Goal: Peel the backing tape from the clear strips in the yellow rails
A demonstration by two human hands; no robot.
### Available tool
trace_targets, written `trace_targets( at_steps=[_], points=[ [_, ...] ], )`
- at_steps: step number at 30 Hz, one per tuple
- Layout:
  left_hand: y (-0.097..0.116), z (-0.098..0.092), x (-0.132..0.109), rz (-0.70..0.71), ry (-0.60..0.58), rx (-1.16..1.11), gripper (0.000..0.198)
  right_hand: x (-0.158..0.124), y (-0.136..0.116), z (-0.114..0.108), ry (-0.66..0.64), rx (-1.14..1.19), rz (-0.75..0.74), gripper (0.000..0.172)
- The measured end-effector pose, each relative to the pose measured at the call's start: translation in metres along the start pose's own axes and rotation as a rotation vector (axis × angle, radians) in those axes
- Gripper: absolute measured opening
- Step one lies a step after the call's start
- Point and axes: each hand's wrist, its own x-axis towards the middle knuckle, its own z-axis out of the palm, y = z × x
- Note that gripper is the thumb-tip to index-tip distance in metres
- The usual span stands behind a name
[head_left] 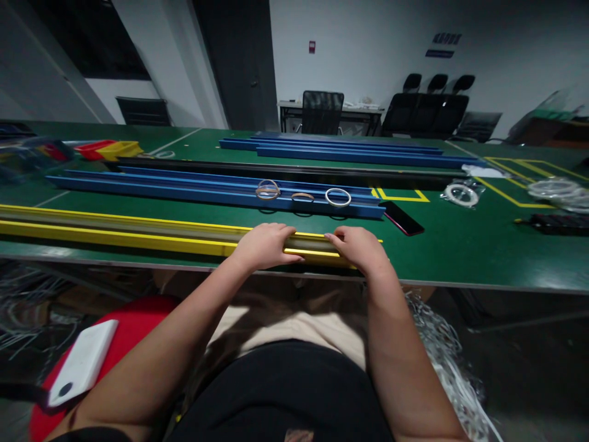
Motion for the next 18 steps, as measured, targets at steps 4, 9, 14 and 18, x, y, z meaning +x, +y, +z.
trace_targets(
  at_steps=[4, 9, 14, 18],
  points=[
    [-0.0013, 0.0011, -0.0005, 0.020, 0.013, 0.012, 0.071, -0.0003, 0.0010, 0.0008, 0.012, 0.008, -0.007, 0.055],
    [-0.0008, 0.0009, -0.0001, 0.023, 0.005, 0.011, 0.071, -0.0001, 0.0003, -0.0001, -0.003, 0.006, 0.001, 0.057],
    [0.0000, -0.0002, 0.0001, 0.001, 0.002, -0.006, 0.068, 0.0005, 0.0001, 0.0003, 0.000, 0.003, -0.002, 0.058],
    [-0.0010, 0.0013, -0.0005, 0.023, 0.018, 0.012, 0.069, -0.0003, 0.0004, 0.0001, 0.001, 0.011, -0.020, 0.060]
  ],
)
